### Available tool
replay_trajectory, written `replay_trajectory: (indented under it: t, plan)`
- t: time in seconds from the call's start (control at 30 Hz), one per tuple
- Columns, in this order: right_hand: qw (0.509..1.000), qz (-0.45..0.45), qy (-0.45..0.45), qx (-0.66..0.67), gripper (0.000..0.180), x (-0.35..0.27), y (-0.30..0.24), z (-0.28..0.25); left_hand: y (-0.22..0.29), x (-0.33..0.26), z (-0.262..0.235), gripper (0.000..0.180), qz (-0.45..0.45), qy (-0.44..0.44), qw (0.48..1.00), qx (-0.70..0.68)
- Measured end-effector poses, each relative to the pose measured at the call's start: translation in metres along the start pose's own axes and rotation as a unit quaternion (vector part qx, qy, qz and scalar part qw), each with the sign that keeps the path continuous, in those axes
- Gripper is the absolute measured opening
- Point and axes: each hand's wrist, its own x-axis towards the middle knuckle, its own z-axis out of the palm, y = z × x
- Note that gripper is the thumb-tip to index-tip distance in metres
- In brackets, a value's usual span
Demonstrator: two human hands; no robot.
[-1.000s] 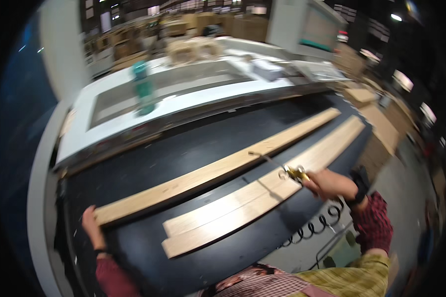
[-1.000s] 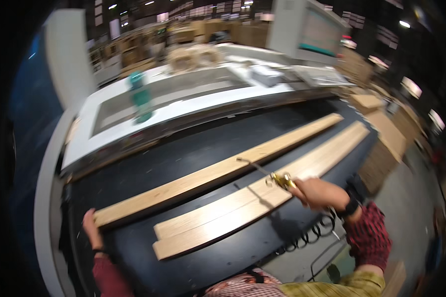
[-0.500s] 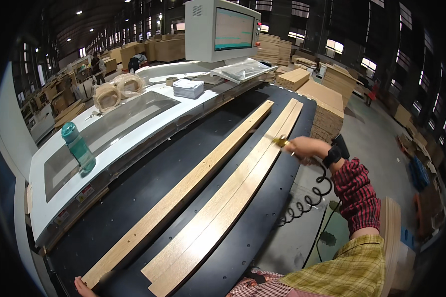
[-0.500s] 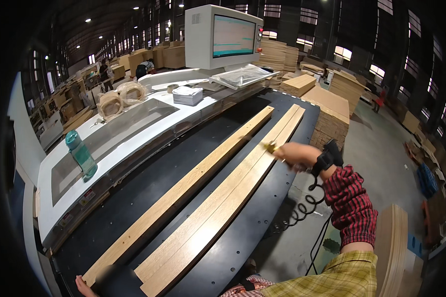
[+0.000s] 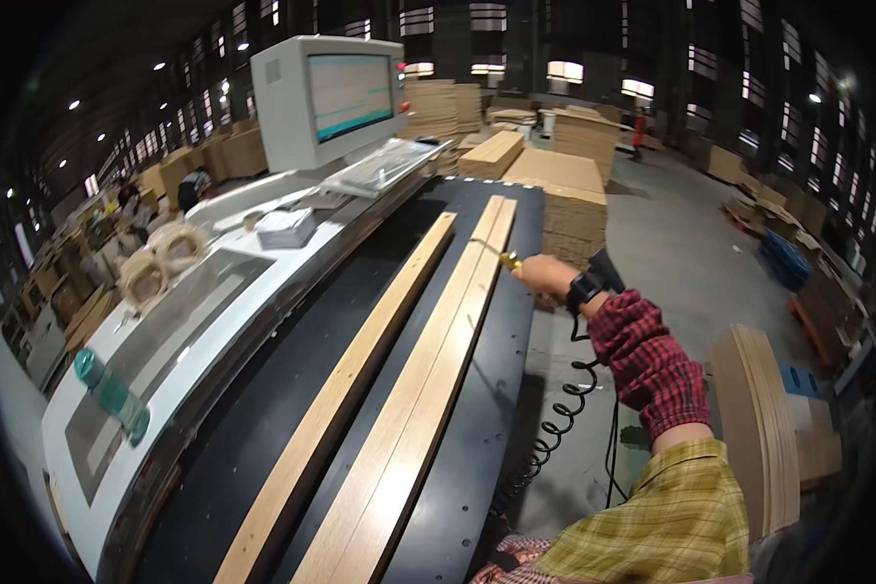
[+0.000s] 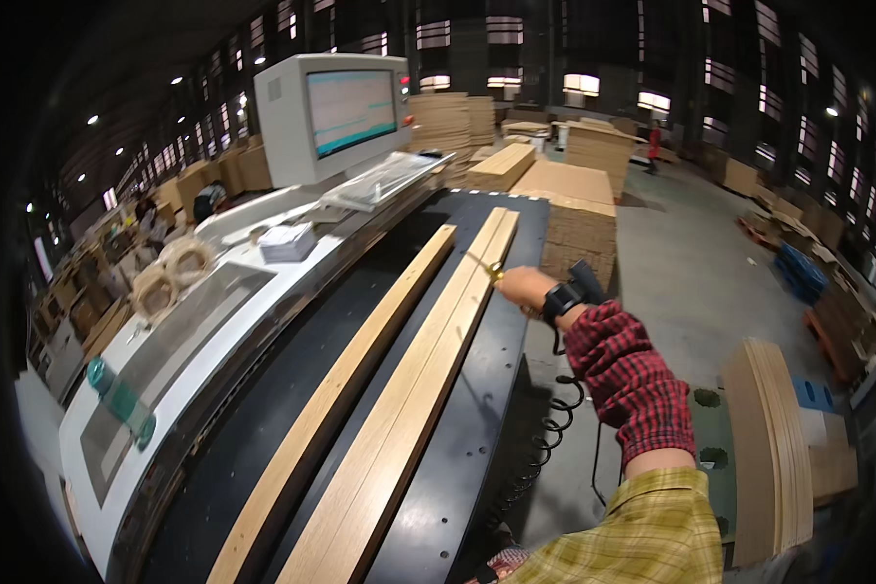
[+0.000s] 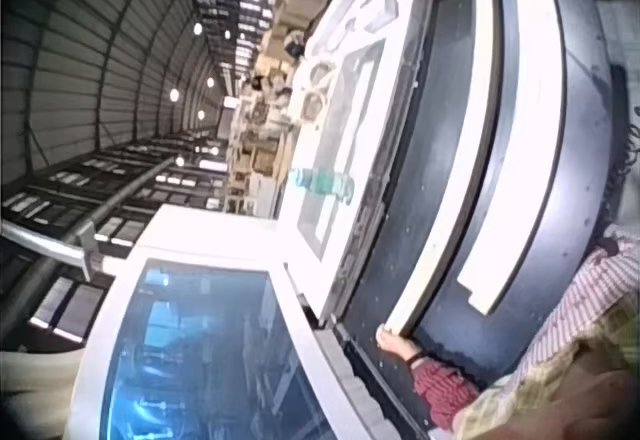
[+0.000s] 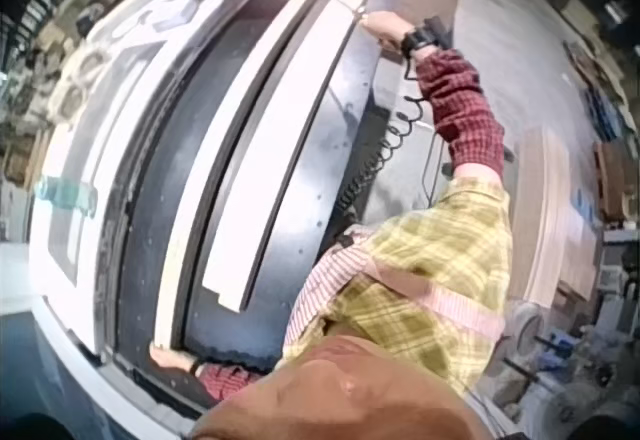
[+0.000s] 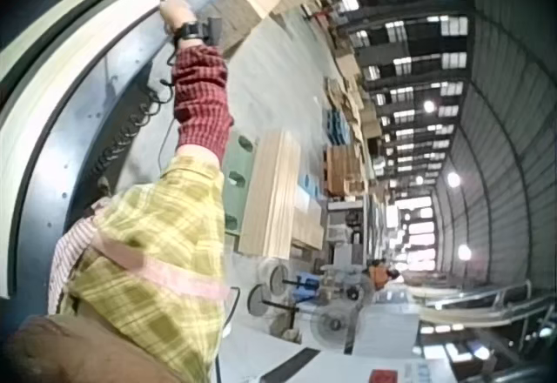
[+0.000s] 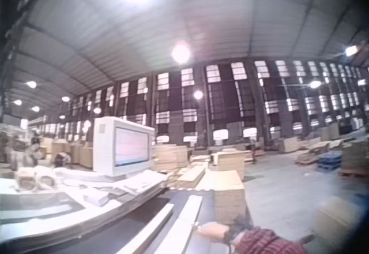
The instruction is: Use an air gun to clean dust from wooden planks and then stack and organize them on a machine surface and a storage pallet.
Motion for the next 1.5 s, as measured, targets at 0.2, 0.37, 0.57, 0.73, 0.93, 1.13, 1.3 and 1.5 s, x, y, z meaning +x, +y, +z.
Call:
replay_trajectory:
  t: [0.2, 0.37, 0.57, 0.73, 0.93, 1.13, 1.3, 1.5]
  plan:
    - [0.924, -0.185, -0.270, 0.199, 0.055, -0.035, -0.080, 0.028, -0.005, 0.003, -0.014, 0.034, -0.040, 0.030, 0.995, -0.085]
    - [0.956, -0.125, -0.224, 0.144, 0.057, -0.048, -0.091, 0.001, -0.022, 0.012, -0.009, 0.033, 0.060, -0.052, 0.994, -0.071]
    - [0.888, -0.175, -0.381, 0.188, 0.048, -0.088, -0.153, -0.020, 0.023, -0.012, -0.013, 0.033, -0.003, -0.029, 0.997, -0.072]
    - [0.812, -0.419, -0.386, 0.127, 0.050, -0.130, -0.205, -0.011, -0.064, 0.029, -0.023, 0.026, -0.072, 0.059, 0.990, -0.103]
    - [0.802, -0.458, -0.354, 0.144, 0.044, -0.147, -0.235, -0.010, -0.068, 0.035, -0.012, 0.033, -0.023, -0.005, 0.984, -0.174]
    - [0.888, -0.237, -0.365, 0.147, 0.039, -0.116, -0.234, -0.010, -0.056, 0.029, -0.008, 0.031, -0.008, 0.008, 0.994, -0.111]
    - [0.941, -0.099, -0.253, 0.204, 0.037, -0.073, -0.175, 0.015, -0.080, 0.037, -0.018, 0.023, -0.003, -0.007, 0.994, -0.109]
    - [0.930, -0.128, -0.268, 0.216, 0.040, -0.094, -0.146, 0.006, -0.077, 0.038, -0.013, 0.023, -0.034, -0.020, 0.991, -0.127]
